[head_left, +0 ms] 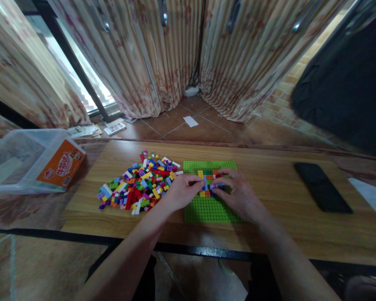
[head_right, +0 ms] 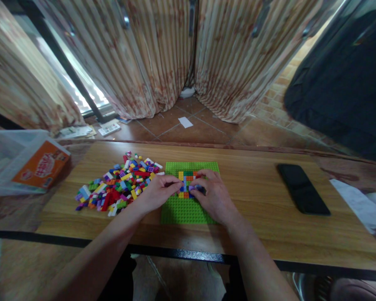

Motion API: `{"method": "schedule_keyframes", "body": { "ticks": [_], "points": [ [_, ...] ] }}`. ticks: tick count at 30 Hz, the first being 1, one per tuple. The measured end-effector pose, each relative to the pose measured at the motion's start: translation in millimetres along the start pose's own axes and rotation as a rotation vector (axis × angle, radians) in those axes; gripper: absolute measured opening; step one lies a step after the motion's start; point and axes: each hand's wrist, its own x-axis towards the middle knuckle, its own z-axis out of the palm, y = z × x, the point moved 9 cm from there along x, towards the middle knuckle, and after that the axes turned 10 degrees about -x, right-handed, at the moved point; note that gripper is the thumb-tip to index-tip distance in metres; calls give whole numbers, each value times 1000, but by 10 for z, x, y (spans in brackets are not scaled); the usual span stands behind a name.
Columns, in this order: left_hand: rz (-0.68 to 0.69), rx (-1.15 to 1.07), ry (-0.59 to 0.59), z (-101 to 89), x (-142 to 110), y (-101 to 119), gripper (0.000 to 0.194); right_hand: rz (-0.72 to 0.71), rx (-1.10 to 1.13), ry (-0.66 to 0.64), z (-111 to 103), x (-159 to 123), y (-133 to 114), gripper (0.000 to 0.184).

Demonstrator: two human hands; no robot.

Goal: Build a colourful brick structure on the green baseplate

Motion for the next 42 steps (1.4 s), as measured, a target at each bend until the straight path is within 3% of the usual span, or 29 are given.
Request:
{"method": "schedule_keyframes", "body": {
  "ticks": [6, 10, 20, 29, 42],
  "points": [
    [30, 76, -31, 19, -3, 20, 24, -143, -78, -19, -4, -36, -94, 15],
    [39, 105, -32, 17, -4, 20, 25, -148, -105, -11, -7, -42, -89, 15],
    [69, 151, -55, 43, -31, 79, 26, 3, 6, 58, -71, -22, 66, 17],
    [191, 438, -54, 140, -107, 217, 27, 247, 98, 53, -18, -7, 271, 11],
    [308, 793, -49, 231, -185, 219, 28, 360, 55, 57, 15, -9, 332, 10]
  ]
}}
